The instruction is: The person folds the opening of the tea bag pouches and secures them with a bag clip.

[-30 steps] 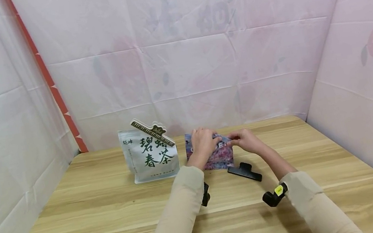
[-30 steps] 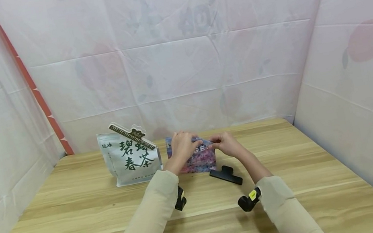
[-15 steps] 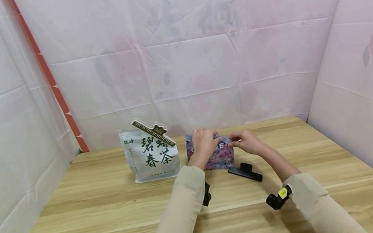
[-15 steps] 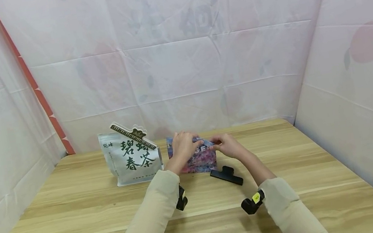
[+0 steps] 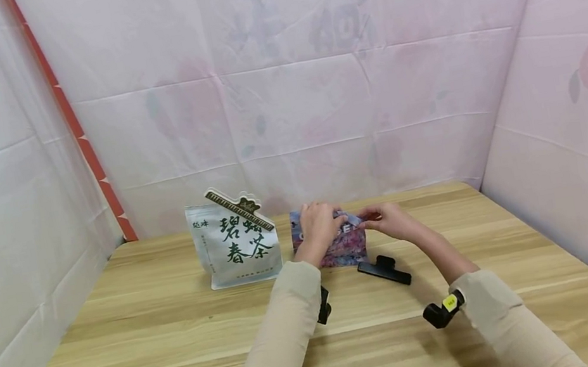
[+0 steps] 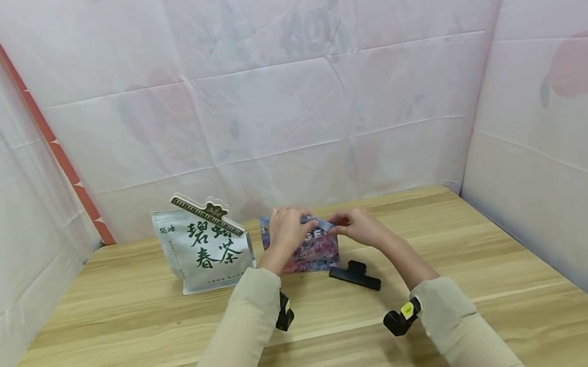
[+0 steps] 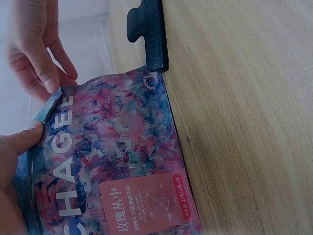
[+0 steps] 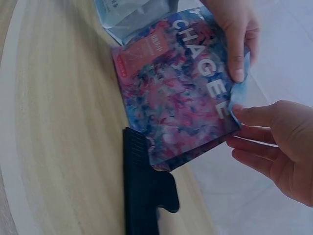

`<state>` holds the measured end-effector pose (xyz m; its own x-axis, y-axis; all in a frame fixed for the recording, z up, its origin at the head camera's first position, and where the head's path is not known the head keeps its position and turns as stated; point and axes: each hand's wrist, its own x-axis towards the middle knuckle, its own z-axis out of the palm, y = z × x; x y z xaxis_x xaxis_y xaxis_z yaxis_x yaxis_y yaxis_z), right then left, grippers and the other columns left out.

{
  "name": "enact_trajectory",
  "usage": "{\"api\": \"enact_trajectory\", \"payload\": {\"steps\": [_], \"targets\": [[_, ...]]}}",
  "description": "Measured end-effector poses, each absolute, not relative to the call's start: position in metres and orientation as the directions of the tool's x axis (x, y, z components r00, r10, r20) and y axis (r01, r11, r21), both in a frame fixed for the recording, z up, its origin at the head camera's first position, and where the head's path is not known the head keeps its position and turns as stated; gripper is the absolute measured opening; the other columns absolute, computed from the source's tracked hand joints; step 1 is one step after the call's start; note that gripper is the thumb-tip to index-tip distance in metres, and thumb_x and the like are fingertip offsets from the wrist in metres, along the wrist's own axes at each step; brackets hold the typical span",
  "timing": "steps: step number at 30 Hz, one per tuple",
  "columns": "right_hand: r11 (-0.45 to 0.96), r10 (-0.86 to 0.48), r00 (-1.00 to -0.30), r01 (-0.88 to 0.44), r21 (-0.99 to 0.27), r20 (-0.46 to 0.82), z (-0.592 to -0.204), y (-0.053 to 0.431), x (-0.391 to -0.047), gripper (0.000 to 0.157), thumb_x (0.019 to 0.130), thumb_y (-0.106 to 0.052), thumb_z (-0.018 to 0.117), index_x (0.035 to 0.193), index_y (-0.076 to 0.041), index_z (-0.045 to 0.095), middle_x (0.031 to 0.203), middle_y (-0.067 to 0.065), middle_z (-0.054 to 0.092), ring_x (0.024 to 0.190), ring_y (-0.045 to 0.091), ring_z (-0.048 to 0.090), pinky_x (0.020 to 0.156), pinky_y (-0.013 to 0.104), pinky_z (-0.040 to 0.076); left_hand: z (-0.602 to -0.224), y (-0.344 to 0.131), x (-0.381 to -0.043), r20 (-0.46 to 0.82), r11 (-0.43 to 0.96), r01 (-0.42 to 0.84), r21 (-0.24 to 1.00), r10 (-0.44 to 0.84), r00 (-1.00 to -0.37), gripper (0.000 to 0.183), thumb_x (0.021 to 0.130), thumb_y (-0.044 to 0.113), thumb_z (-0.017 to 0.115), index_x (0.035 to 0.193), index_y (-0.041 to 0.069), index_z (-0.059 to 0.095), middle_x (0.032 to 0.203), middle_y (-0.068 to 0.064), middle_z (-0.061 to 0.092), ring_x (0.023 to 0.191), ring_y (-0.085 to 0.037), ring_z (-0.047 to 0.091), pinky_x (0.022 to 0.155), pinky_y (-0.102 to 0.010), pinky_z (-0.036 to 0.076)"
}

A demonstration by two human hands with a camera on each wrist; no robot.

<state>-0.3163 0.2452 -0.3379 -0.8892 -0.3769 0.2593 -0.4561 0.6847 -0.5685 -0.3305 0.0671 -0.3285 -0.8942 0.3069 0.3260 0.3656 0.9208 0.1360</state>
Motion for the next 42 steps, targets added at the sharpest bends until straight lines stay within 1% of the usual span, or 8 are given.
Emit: {"api": "enact_trajectory", "payload": {"steps": [6,11,19,26,31,35,38,42], "targets": [[0.698,-0.393,-0.875,-0.484,-0.529,0.282,-0.326,0.251,-0.31,0.02,0.09,-0.006,0.058,0.106,0.005,0.063,0.097,0.016,0.064,0.091,0.032,0.06,0.08,0.045,0.047,-0.328,0.066,-0.331,0.344,0.92,0.366,0.141,0.301,-0.889,0.031,0.087,0.045,0.058,0.112,0.03,0.067,0.105,0.011,0.064,0.097,-0.012,0.055,0.086,-0.032,0.036],[0.717,-0.413,-0.864,-0.503,-0.482,0.287,-0.322,0.257,-0.306,0.014,0.089,-0.005,0.06,0.098,0.003,0.066,0.09,0.011,0.066,0.085,0.029,0.062,0.075,0.042,0.05,-0.328,0.065,-0.331,0.338,0.925,0.355,0.134,0.294,-0.894,0.031,0.087,0.046,0.058,0.113,0.03,0.067,0.105,0.011,0.064,0.098,-0.012,0.054,0.086,-0.032,0.036],[0.792,-0.467,-0.871,-0.489,-0.365,0.153,-0.33,0.263,-0.296,0.008,0.087,-0.007,0.062,0.089,-0.001,0.068,0.079,0.001,0.065,0.069,0.014,0.06,0.061,0.032,0.049,-0.328,0.064,-0.33,0.359,0.92,0.367,0.142,0.297,-0.885,0.031,0.087,0.045,0.058,0.112,0.029,0.067,0.104,0.011,0.064,0.094,-0.012,0.055,0.079,-0.03,0.036],[0.801,-0.513,-0.855,-0.508,-0.318,0.073,-0.351,0.267,-0.293,0.012,0.084,-0.011,0.067,0.088,0.0,0.067,0.078,0.002,0.064,0.068,0.016,0.059,0.06,0.032,0.049,-0.328,0.065,-0.327,0.345,0.915,0.371,0.158,0.301,-0.889,0.031,0.087,0.045,0.058,0.113,0.029,0.066,0.107,0.01,0.063,0.103,-0.013,0.053,0.099,-0.036,0.03],[0.831,-0.481,-0.877,-0.447,-0.331,-0.022,-0.36,0.266,-0.293,0.02,0.082,-0.017,0.069,0.092,0.0,0.066,0.083,0.003,0.063,0.074,0.019,0.058,0.065,0.036,0.048,-0.329,0.067,-0.327,0.346,0.915,0.368,0.164,0.296,-0.89,0.03,0.087,0.044,0.058,0.112,0.03,0.067,0.108,0.01,0.063,0.105,-0.013,0.053,0.103,-0.039,0.026],[0.829,-0.486,-0.873,-0.447,-0.336,-0.037,-0.364,0.265,-0.293,0.016,0.08,-0.014,0.071,0.087,-0.002,0.065,0.083,0.003,0.062,0.075,0.02,0.059,0.066,0.036,0.048,-0.33,0.067,-0.327,0.365,0.918,0.362,0.165,0.284,-0.887,0.03,0.087,0.044,0.059,0.111,0.03,0.067,0.104,0.01,0.065,0.101,-0.013,0.054,0.099,-0.036,0.03],[0.817,-0.505,-0.862,-0.468,-0.337,-0.029,-0.364,0.265,-0.292,0.014,0.079,-0.011,0.072,0.085,-0.002,0.063,0.082,0.004,0.062,0.077,0.022,0.06,0.066,0.035,0.049,-0.33,0.068,-0.326,0.392,0.921,0.356,0.157,0.273,-0.879,0.029,0.086,0.043,0.06,0.109,0.03,0.068,0.098,0.011,0.066,0.094,-0.012,0.055,0.085,-0.03,0.036],[0.796,-0.536,-0.844,-0.504,-0.335,-0.005,-0.361,0.264,-0.29,0.014,0.078,-0.008,0.071,0.084,-0.002,0.06,0.081,0.005,0.061,0.076,0.023,0.06,0.066,0.035,0.049,-0.332,0.068,-0.326,0.417,0.933,0.337,0.129,0.257,-0.872,0.028,0.085,0.045,0.06,0.109,0.031,0.068,0.093,0.013,0.066,0.086,-0.01,0.055,0.068,-0.027,0.032]]}}
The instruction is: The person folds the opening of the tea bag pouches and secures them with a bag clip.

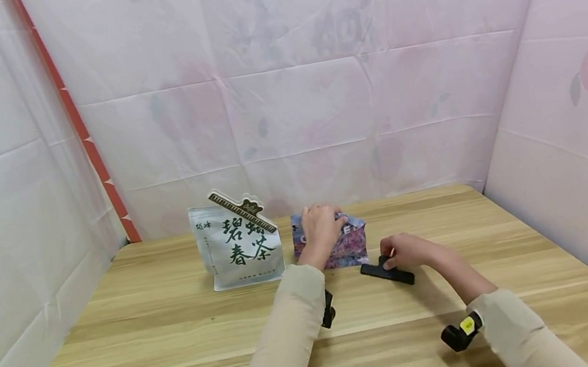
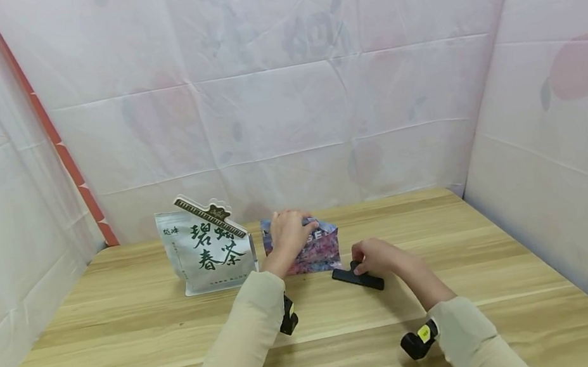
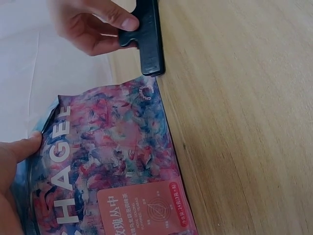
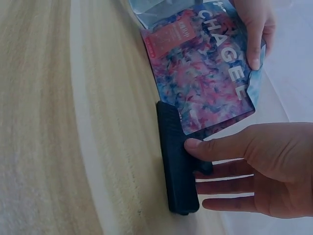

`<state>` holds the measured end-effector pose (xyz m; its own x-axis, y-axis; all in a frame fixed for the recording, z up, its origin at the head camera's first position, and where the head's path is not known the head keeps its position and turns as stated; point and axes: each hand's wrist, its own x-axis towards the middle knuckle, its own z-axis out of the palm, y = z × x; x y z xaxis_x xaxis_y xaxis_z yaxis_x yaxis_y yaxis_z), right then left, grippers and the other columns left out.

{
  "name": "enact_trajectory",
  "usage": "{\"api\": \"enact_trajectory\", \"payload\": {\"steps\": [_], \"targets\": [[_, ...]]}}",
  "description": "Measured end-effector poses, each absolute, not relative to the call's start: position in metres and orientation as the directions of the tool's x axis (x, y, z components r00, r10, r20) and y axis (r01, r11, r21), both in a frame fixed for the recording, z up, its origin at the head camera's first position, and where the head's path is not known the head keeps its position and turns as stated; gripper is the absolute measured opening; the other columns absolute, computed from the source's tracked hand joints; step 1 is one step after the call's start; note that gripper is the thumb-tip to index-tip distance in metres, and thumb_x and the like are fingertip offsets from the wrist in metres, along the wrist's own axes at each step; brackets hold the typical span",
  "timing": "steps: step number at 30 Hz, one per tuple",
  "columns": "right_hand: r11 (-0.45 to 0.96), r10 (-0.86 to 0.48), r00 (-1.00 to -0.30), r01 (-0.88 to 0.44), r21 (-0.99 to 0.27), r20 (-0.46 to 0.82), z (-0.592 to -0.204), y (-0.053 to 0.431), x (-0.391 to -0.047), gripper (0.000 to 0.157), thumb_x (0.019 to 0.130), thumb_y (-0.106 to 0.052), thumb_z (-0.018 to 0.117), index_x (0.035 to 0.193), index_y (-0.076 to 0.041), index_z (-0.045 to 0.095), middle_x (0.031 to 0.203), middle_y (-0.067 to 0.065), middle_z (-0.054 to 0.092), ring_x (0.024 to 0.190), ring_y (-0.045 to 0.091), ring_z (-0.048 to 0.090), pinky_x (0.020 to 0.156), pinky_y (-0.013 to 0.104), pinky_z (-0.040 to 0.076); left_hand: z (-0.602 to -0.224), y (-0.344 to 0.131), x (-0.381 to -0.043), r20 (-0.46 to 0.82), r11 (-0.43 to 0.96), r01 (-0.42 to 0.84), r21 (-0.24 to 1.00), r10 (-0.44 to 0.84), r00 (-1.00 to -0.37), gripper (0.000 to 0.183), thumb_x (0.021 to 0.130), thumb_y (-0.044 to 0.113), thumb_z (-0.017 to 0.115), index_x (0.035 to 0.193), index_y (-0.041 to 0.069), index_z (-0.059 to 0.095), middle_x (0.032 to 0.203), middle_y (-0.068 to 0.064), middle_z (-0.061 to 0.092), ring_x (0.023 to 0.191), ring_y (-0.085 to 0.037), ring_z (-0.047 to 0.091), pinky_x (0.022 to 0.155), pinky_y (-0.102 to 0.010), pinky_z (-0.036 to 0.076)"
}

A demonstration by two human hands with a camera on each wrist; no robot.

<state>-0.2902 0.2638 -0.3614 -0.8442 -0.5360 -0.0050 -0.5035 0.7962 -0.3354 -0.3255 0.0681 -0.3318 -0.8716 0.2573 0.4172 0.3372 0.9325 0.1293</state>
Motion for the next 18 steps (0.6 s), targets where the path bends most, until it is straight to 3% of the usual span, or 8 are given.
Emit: {"api": "enact_trajectory", "payload": {"steps": [4,11,18], "targets": [[0.799,-0.521,-0.854,-0.491,-0.346,0.009,-0.358,0.262,-0.29,0.017,0.077,-0.004,0.072,0.085,-0.001,0.056,0.08,0.005,0.059,0.075,0.022,0.058,0.065,0.035,0.047,-0.333,0.068,-0.326,0.416,0.94,0.32,0.115,0.247,-0.875,0.029,0.086,0.046,0.059,0.11,0.032,0.067,0.094,0.014,0.066,0.087,-0.01,0.054,0.068,-0.026,0.031],[0.809,-0.497,-0.868,-0.466,-0.359,0.007,-0.354,0.262,-0.289,0.031,0.077,-0.004,0.071,0.101,0.011,0.058,0.086,0.013,0.063,0.079,0.028,0.06,0.07,0.04,0.049,-0.332,0.068,-0.326,0.409,0.938,0.323,0.124,0.248,-0.878,0.029,0.086,0.045,0.059,0.11,0.032,0.067,0.097,0.014,0.065,0.087,-0.01,0.054,0.068,-0.026,0.031],[0.781,-0.499,-0.862,-0.494,-0.382,0.094,-0.349,0.267,-0.29,0.023,0.079,-0.002,0.068,0.098,0.01,0.062,0.085,0.012,0.064,0.08,0.028,0.061,0.069,0.039,0.05,-0.332,0.068,-0.327,0.398,0.938,0.322,0.127,0.249,-0.883,0.03,0.086,0.046,0.058,0.111,0.033,0.067,0.098,0.014,0.065,0.088,-0.01,0.054,0.068,-0.026,0.031]]}}
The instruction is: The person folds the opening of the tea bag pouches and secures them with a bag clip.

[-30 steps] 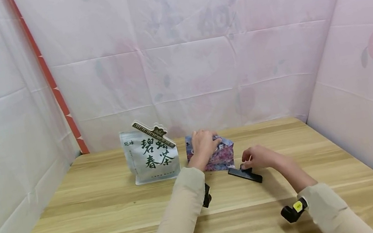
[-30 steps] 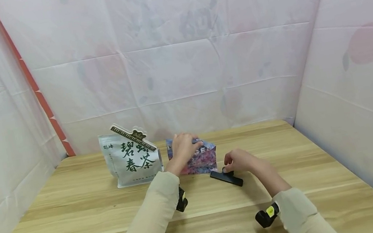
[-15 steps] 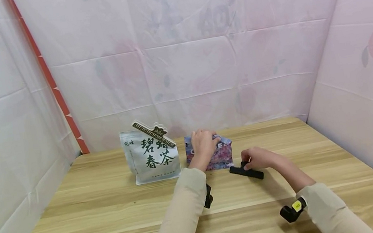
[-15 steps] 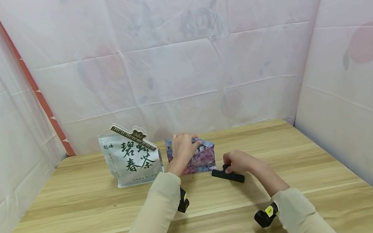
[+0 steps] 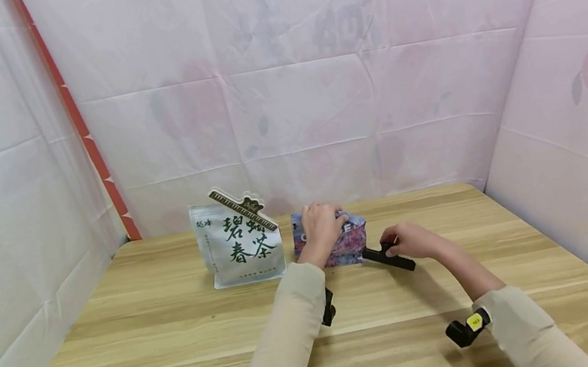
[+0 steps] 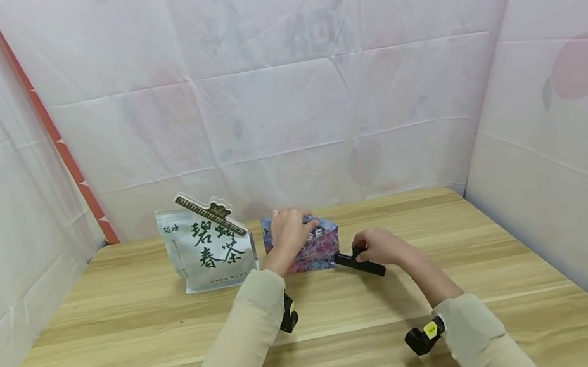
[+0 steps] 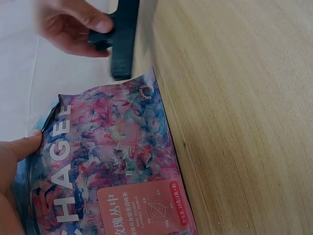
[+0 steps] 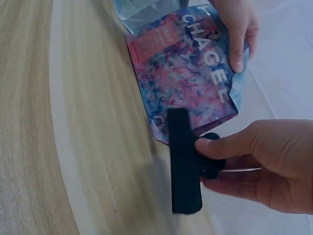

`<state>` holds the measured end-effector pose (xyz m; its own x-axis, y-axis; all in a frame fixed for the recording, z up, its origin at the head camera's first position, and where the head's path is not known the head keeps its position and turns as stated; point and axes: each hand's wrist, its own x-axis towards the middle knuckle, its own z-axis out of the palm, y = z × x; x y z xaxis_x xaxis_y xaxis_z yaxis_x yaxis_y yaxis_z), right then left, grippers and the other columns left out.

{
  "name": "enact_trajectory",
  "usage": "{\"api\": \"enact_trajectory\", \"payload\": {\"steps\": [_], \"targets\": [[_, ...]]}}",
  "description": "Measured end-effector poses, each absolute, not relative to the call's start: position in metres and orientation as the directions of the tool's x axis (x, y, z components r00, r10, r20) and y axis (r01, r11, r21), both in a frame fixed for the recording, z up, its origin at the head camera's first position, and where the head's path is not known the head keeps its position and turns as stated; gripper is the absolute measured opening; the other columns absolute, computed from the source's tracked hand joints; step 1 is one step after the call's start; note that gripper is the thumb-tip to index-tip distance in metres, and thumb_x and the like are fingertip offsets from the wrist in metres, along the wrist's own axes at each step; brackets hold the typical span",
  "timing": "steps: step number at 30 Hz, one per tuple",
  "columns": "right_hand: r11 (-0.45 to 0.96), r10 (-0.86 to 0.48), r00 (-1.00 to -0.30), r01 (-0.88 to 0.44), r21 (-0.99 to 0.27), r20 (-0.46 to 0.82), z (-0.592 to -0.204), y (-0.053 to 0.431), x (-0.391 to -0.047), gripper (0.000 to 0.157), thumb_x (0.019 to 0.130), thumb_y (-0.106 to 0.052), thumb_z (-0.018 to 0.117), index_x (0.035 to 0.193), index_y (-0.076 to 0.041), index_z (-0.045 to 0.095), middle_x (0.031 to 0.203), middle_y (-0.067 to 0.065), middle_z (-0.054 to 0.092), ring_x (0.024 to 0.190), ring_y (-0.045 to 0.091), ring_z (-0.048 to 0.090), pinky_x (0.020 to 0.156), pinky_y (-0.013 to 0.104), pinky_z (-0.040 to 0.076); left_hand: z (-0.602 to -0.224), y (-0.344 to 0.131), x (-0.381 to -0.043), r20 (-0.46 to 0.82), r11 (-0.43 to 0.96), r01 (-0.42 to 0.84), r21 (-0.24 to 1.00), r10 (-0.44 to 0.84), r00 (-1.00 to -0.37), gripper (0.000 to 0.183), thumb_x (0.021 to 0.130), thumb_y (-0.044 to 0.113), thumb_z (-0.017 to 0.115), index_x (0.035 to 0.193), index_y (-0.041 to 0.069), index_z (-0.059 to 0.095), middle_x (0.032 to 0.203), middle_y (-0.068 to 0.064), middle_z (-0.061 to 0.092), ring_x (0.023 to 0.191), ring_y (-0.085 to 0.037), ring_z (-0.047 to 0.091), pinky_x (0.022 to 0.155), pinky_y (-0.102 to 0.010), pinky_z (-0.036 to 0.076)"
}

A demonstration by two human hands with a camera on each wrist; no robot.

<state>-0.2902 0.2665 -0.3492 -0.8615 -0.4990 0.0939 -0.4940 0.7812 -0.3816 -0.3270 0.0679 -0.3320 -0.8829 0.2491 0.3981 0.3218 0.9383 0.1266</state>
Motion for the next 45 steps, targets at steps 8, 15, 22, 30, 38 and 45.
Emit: {"api": "enact_trajectory", "payload": {"steps": [8,15,22,30,38,45], "targets": [[0.749,-0.413,-0.896,-0.435,-0.499,0.161,-0.342,0.273,-0.29,0.023,0.084,0.001,0.062,0.104,0.01,0.059,0.089,0.015,0.063,0.085,0.032,0.06,0.07,0.041,0.05,-0.331,0.066,-0.328,0.402,0.935,0.327,0.14,0.248,-0.881,0.029,0.086,0.045,0.06,0.11,0.032,0.068,0.097,0.013,0.065,0.087,-0.01,0.054,0.067,-0.026,0.03],[0.731,-0.357,-0.91,-0.413,-0.544,0.21,-0.339,0.275,-0.292,0.026,0.084,-0.004,0.064,0.106,0.009,0.058,0.091,0.015,0.063,0.087,0.033,0.06,0.072,0.041,0.05,-0.331,0.065,-0.329,0.397,0.93,0.334,0.155,0.251,-0.883,0.03,0.086,0.044,0.06,0.111,0.031,0.068,0.1,0.013,0.065,0.089,-0.011,0.054,0.069,-0.027,0.031],[0.723,-0.279,-0.912,-0.405,-0.559,0.3,-0.338,0.274,-0.294,0.03,0.085,-0.004,0.063,0.111,0.01,0.056,0.096,0.02,0.062,0.09,0.036,0.059,0.072,0.043,0.049,-0.331,0.066,-0.33,0.368,0.933,0.322,0.16,0.247,-0.897,0.031,0.086,0.045,0.059,0.113,0.032,0.066,0.104,0.013,0.064,0.095,-0.011,0.053,0.075,-0.027,0.032],[0.695,-0.197,-0.885,-0.43,-0.576,0.423,-0.333,0.272,-0.297,0.031,0.086,-0.003,0.064,0.113,0.008,0.058,0.099,0.023,0.063,0.09,0.038,0.061,0.073,0.045,0.05,-0.33,0.067,-0.329,0.371,0.933,0.325,0.155,0.25,-0.894,0.032,0.086,0.046,0.059,0.113,0.032,0.066,0.103,0.013,0.064,0.091,-0.01,0.053,0.07,-0.026,0.03],[0.655,-0.104,-0.842,-0.459,-0.6,0.53,-0.33,0.269,-0.306,0.029,0.085,-0.003,0.065,0.11,0.01,0.06,0.095,0.024,0.063,0.091,0.035,0.061,0.076,0.034,0.05,-0.329,0.067,-0.328,0.37,0.931,0.329,0.159,0.253,-0.894,0.032,0.085,0.046,0.059,0.113,0.032,0.066,0.101,0.013,0.065,0.083,-0.01,0.051,0.066,-0.026,0.027],[0.548,0.003,-0.725,-0.575,-0.608,0.689,-0.328,0.257,-0.304,0.027,0.077,0.009,0.068,0.102,0.017,0.062,0.091,0.029,0.062,0.079,0.013,0.061,0.065,0.006,0.042,-0.33,0.067,-0.329,0.381,0.932,0.327,0.155,0.249,-0.891,0.031,0.085,0.046,0.059,0.112,0.032,0.067,0.1,0.014,0.065,0.085,-0.009,0.052,0.067,-0.025,0.028]]}}
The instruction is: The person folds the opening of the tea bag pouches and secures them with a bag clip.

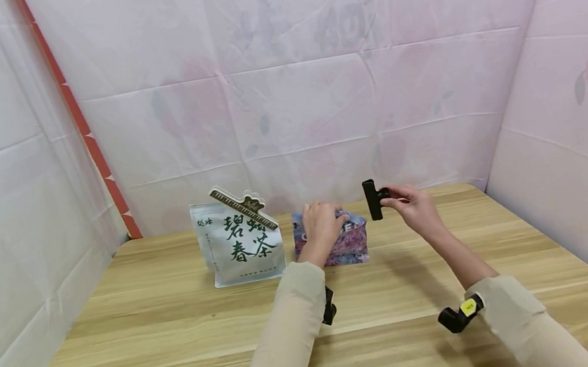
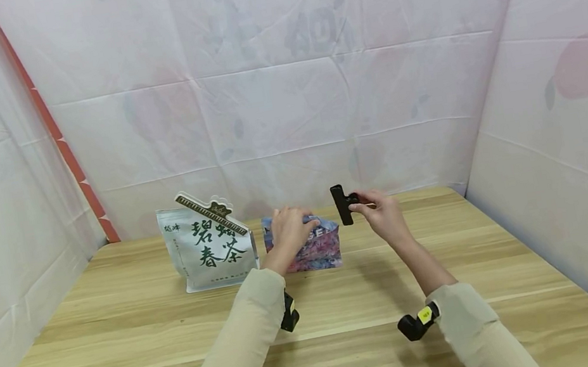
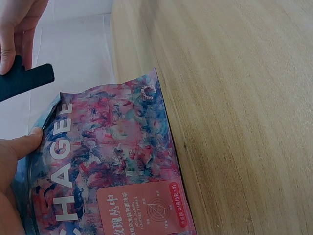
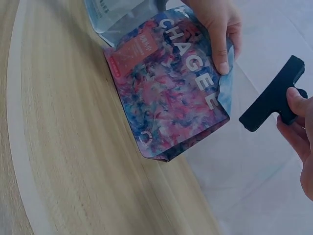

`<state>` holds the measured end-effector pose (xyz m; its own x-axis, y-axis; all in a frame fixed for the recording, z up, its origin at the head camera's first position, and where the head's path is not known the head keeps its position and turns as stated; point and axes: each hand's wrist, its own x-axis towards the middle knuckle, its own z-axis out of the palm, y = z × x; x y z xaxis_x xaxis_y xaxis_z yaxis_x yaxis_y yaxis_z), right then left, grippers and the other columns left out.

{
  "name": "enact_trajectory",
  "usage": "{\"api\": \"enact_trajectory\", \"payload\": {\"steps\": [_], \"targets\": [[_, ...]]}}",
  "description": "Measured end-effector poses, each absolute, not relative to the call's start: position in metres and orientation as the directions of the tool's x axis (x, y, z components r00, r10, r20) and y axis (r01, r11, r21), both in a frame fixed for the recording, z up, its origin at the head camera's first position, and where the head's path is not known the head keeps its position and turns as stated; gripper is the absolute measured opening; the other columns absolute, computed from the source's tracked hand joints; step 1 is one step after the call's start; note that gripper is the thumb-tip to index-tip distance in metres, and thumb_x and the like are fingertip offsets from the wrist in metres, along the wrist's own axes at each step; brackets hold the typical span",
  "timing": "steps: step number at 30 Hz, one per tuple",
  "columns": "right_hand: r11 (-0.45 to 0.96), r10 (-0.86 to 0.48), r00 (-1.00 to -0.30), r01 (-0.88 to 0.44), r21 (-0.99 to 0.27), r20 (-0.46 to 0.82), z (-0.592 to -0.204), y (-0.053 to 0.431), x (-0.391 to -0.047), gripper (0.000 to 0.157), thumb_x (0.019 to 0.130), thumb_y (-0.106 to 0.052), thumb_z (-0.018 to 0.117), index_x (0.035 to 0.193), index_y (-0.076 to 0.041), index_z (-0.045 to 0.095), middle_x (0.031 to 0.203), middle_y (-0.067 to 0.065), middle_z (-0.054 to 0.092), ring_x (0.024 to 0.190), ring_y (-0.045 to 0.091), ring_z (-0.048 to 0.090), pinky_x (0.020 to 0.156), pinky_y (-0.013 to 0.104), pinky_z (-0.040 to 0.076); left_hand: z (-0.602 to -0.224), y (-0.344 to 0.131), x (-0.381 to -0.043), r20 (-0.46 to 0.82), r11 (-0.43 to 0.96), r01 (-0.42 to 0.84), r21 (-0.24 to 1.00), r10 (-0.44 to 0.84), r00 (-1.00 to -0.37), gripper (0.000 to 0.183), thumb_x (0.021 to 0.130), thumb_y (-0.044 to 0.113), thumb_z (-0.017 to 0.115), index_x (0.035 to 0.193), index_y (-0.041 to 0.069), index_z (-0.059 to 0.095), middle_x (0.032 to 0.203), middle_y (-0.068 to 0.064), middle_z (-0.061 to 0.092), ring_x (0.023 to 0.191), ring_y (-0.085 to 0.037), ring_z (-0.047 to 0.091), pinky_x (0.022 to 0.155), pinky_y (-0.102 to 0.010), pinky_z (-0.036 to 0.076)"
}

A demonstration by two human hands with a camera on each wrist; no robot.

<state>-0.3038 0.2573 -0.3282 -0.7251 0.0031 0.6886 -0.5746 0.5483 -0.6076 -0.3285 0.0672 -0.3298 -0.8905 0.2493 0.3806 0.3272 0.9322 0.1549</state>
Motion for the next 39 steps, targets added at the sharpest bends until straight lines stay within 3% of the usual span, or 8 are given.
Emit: {"api": "enact_trajectory", "payload": {"steps": [4,7,27,34,39], "targets": [[0.509,0.039,-0.696,-0.604,-0.614,0.717,-0.32,0.244,-0.294,0.025,0.075,0.013,0.068,0.098,0.019,0.062,0.091,0.033,0.06,0.076,-0.004,0.054,0.065,0.005,0.042,-0.33,0.067,-0.329,0.386,0.931,0.329,0.158,0.249,-0.888,0.03,0.085,0.046,0.06,0.111,0.032,0.067,0.1,0.014,0.065,0.087,-0.01,0.052,0.067,-0.026,0.029],[0.501,0.069,-0.705,-0.588,-0.635,0.706,-0.315,0.237,-0.29,0.025,0.076,0.012,0.066,0.1,0.019,0.061,0.093,0.033,0.06,0.077,-0.007,0.053,0.065,0.006,0.042,-0.33,0.067,-0.329,0.387,0.929,0.334,0.161,0.252,-0.887,0.03,0.085,0.045,0.06,0.111,0.031,0.068,0.099,0.013,0.065,0.087,-0.01,0.053,0.068,-0.026,0.029],[0.415,-0.025,-0.768,-0.59,-0.692,0.64,-0.319,0.235,-0.308,0.025,0.078,0.012,0.065,0.102,0.018,0.061,0.092,0.032,0.06,0.074,-0.001,0.056,0.058,0.009,0.042,-0.331,0.067,-0.33,0.365,0.923,0.345,0.172,0.266,-0.892,0.03,0.086,0.043,0.061,0.111,0.029,0.068,0.103,0.012,0.064,0.089,-0.011,0.052,0.072,-0.027,0.032],[0.433,-0.062,-0.742,-0.622,-0.652,0.667,-0.332,0.232,-0.307,0.024,0.076,0.014,0.066,0.099,0.018,0.062,0.09,0.031,0.06,0.077,0.015,0.06,0.06,0.009,0.043,-0.331,0.067,-0.328,0.378,0.923,0.353,0.153,0.275,-0.884,0.027,0.086,0.042,0.061,0.109,0.03,0.068,0.102,0.012,0.063,0.086,-0.01,0.052,0.071,-0.027,0.032],[0.433,-0.065,-0.751,-0.614,-0.66,0.657,-0.335,0.234,-0.309,0.026,0.077,0.013,0.065,0.101,0.02,0.059,0.091,0.031,0.059,0.077,0.001,0.056,0.063,0.009,0.044,-0.33,0.066,-0.327,0.354,0.92,0.36,0.155,0.289,-0.889,0.029,0.087,0.042,0.06,0.111,0.029,0.067,0.105,0.01,0.063,0.092,-0.012,0.053,0.077,-0.029,0.034]]}}
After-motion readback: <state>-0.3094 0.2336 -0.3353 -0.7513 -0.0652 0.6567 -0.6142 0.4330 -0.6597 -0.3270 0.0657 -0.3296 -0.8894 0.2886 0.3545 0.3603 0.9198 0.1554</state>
